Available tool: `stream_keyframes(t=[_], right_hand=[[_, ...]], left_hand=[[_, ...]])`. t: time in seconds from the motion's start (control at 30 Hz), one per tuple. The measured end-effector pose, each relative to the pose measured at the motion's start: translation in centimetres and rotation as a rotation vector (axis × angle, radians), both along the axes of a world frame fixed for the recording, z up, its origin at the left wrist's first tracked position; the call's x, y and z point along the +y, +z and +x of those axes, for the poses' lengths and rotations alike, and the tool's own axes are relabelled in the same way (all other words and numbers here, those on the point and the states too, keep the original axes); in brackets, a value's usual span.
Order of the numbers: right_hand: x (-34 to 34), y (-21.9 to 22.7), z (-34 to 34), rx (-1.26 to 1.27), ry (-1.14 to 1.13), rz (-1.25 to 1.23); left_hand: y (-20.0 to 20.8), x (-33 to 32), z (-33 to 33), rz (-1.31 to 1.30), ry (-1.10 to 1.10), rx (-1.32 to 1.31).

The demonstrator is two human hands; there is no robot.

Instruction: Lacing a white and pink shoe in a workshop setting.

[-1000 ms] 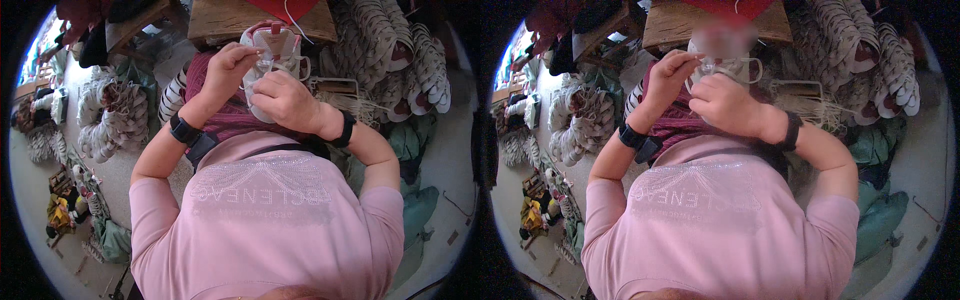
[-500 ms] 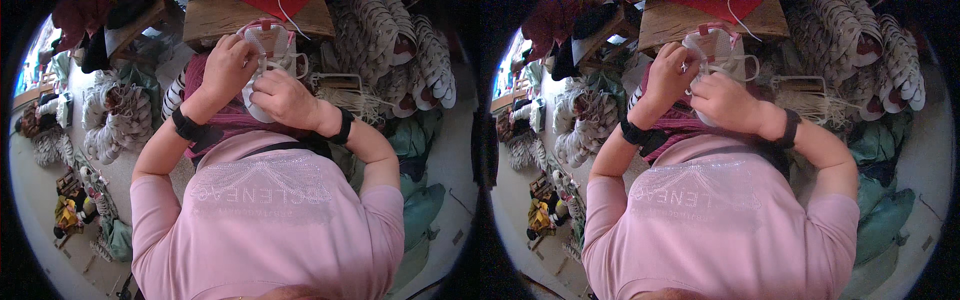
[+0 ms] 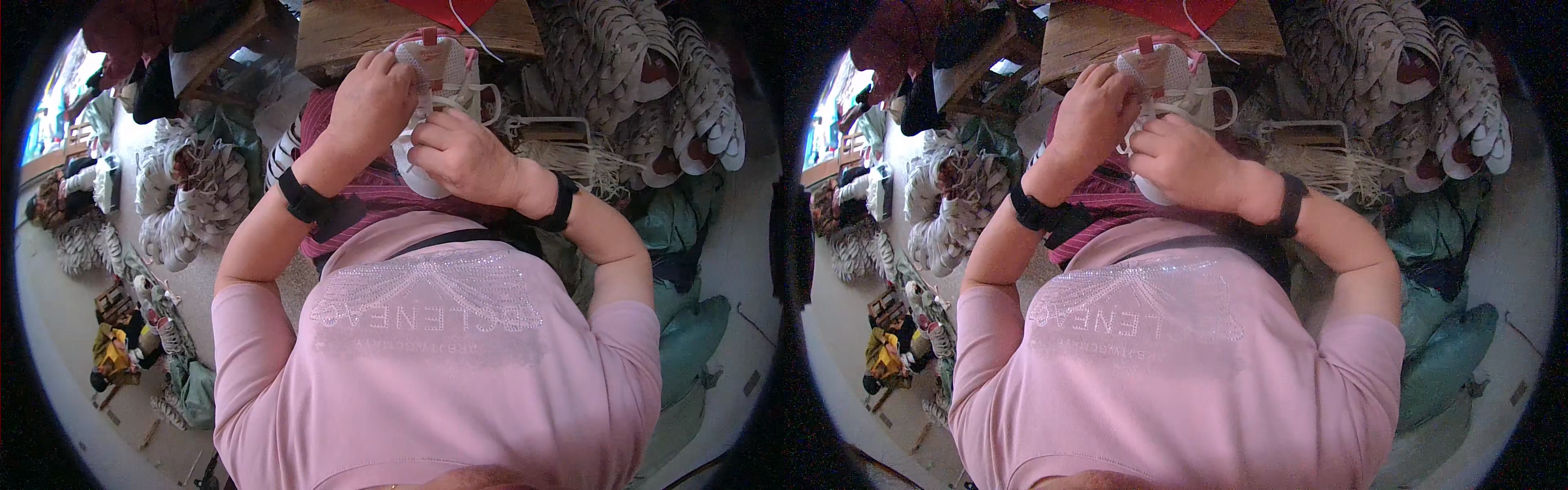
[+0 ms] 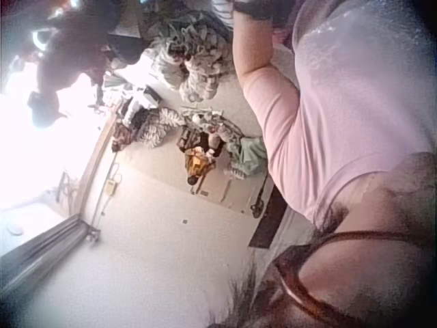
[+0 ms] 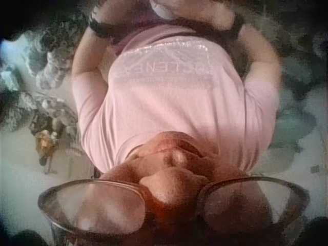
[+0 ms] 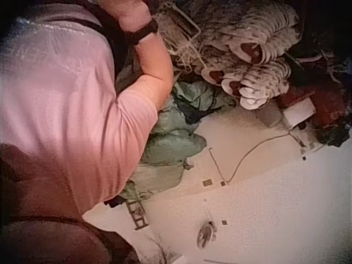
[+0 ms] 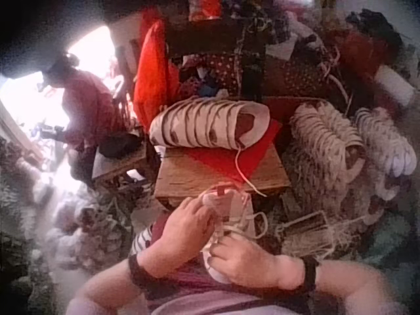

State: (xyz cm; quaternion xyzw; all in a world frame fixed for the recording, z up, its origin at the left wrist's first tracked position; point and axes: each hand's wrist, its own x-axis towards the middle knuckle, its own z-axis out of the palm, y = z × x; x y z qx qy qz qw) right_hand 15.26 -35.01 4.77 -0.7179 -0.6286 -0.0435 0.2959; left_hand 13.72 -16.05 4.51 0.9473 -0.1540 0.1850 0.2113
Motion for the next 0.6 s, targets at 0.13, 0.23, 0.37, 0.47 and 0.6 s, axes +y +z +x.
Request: stream_keyframes(t=[0.13,0.23,0.37,0.47,0.6], right_hand=[[0.04,0.07,0.12,0.001,0.006,-0.017],[0.06,-0.05,0.13,0.004,0.011,-0.015],[0.03,-0.21,0.20,-0.009,0.014,-0.010],[0.10,-0.20,0.19,-0.012,0.008,-0.028],[0.04,-0.01,0.15,-0.009,0.003,-0.026]], left_hand=[[0.30,0.05,-0.28,-0.015,0.012,0.018],[0.53,-0.19,-0.49,-0.040,0.025,0.007],[0.73,-0.26,-0.84,-0.089,0.036,0.047],[0.80,-0.58,-0.66,-0.046,0.044,0.015],[0.45,-0.80,-0.08,-0.073,-0.003,-0.013]])
